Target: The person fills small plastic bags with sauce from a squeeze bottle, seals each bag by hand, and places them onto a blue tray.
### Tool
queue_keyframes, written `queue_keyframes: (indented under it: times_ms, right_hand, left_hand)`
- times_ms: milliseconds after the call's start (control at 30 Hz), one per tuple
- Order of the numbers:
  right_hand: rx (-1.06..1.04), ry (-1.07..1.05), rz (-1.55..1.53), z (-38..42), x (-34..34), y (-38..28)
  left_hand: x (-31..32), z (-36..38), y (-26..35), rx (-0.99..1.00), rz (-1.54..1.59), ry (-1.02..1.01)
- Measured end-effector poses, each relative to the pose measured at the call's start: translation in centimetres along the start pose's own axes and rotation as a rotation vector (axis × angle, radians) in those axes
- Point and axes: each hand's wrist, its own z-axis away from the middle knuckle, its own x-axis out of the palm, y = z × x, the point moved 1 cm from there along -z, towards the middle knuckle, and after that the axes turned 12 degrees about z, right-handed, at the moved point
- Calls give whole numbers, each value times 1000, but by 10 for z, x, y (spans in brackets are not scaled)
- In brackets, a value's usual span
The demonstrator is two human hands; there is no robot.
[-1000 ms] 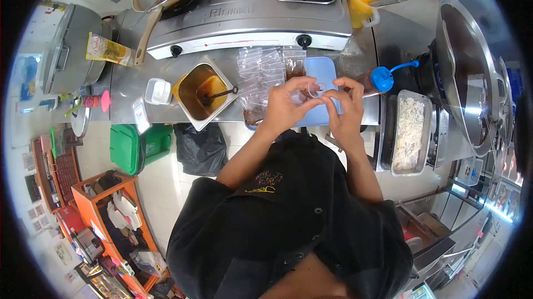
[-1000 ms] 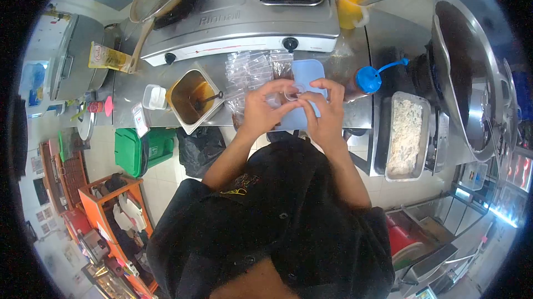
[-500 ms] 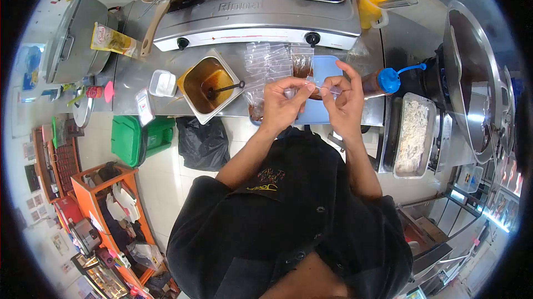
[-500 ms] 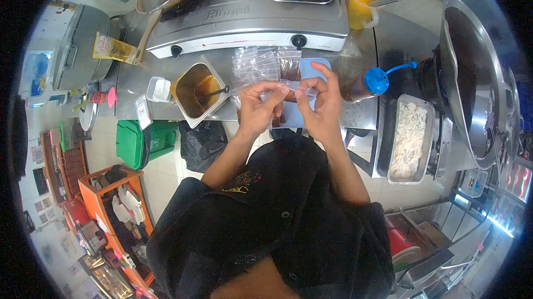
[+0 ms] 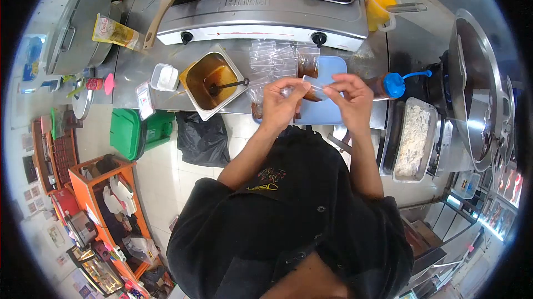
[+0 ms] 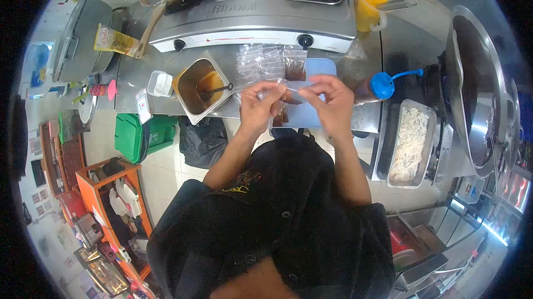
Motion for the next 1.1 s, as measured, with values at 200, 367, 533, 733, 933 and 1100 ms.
queue_keyframes:
  times_ms: [200,367,533,733,933,1100]
  right_hand:
    - [202,-26,-56,-2,10,36]
    - [-8,-164,329,-15,21,78]
    - [44,-5,418,-43,40,126]
    - [-236,346,778,-70,59,129]
    - [-97,-229,360,-26,48,31]
    - [-22,-573,356,7,32,19]
  left_hand:
    - [-17,1,-22,-105,94,34]
    - [-47,10,-48,-175,-9,90]
    - [-75,47,-61,-488,321,-161]
    - [-69,59,-34,-694,370,-289]
    - [-70,39,-23,-493,225,-374]
    - [-48,30,-16,-517,60,-405]
